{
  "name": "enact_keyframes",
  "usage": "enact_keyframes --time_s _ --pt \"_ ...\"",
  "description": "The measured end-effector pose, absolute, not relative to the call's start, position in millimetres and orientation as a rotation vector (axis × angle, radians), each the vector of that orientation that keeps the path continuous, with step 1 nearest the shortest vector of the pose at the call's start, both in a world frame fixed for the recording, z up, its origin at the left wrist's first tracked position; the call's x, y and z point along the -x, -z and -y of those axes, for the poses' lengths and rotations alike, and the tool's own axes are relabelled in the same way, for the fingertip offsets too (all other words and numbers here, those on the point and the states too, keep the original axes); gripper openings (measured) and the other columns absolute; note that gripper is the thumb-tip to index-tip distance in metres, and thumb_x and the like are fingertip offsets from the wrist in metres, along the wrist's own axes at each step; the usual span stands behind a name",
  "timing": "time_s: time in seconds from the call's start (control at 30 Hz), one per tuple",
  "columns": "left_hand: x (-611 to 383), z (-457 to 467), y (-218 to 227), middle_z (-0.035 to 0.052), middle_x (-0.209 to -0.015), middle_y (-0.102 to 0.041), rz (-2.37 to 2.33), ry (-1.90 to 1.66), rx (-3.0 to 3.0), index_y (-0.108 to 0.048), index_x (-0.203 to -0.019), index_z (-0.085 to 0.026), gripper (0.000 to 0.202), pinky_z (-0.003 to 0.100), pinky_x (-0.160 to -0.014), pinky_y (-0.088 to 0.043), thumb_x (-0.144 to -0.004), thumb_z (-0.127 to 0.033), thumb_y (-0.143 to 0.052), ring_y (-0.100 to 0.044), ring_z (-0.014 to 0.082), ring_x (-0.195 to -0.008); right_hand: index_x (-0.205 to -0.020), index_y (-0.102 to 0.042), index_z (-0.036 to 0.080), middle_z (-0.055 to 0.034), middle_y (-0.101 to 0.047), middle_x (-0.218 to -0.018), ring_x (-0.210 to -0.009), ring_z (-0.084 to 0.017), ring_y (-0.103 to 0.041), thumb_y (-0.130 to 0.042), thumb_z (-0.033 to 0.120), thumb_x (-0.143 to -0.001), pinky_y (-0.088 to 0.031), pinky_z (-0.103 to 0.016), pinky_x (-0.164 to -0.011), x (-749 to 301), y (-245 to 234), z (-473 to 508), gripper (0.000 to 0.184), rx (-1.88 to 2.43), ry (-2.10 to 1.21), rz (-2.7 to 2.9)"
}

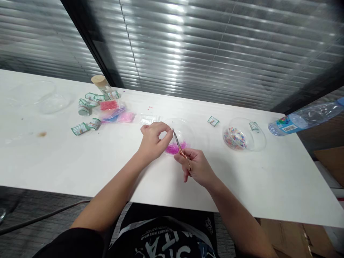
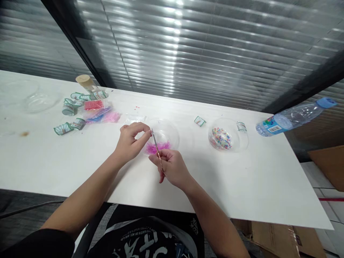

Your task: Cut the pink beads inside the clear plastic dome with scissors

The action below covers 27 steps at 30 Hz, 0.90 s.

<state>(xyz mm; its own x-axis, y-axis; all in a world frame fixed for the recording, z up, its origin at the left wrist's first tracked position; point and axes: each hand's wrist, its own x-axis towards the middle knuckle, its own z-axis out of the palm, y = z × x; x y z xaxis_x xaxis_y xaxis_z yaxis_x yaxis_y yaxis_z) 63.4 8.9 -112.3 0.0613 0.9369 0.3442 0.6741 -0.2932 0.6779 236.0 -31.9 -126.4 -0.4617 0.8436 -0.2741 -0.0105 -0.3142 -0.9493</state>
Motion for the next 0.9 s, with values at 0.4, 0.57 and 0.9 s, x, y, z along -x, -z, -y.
enact_keyframes --time_s 0.4,0.57,0.9 --pt "-62.2 -10.6 112.6 0.0028 -0.077 -0.067 -1.393 -1.193 -1.964 -0.057 -0.067 -0.020 0.026 0.036 -0.078 -0.044 -0.090 -0.029 -0.047 -0.061 0.0185 -0.079 -0.068 -0.056 0.016 0.0083 -0.042 -0.041 -0.033 -0.005 -0.036 -0.071 0.048 -0.079 -0.034 -0.018 -0.031 -242.6 129.6 28.3 0.037 1.047 -1.736 1.285" --pt "-61.7 -12.1 114.4 0.0043 -0.078 -0.067 -1.329 -1.223 -1.944 -0.059 -0.069 -0.020 0.030 0.035 -0.077 -0.048 -0.093 -0.032 -0.045 -0.061 0.0185 -0.079 -0.070 -0.056 0.017 0.0089 -0.036 -0.045 -0.039 -0.005 -0.030 -0.076 0.050 -0.073 -0.035 -0.020 -0.035 -239.9 128.1 31.1 0.039 1.094 -1.647 1.367" --pt "-61.7 -12.0 114.4 0.0042 -0.079 -0.067 -1.296 -1.230 -1.991 -0.060 -0.069 -0.020 0.031 0.036 -0.076 -0.048 -0.093 -0.030 -0.044 -0.062 0.0184 -0.079 -0.069 -0.052 0.018 0.0084 -0.039 -0.048 -0.043 -0.005 -0.033 -0.078 0.036 -0.072 -0.029 -0.021 -0.041 -239.5 125.4 33.0 0.032 1.120 -1.584 1.480"
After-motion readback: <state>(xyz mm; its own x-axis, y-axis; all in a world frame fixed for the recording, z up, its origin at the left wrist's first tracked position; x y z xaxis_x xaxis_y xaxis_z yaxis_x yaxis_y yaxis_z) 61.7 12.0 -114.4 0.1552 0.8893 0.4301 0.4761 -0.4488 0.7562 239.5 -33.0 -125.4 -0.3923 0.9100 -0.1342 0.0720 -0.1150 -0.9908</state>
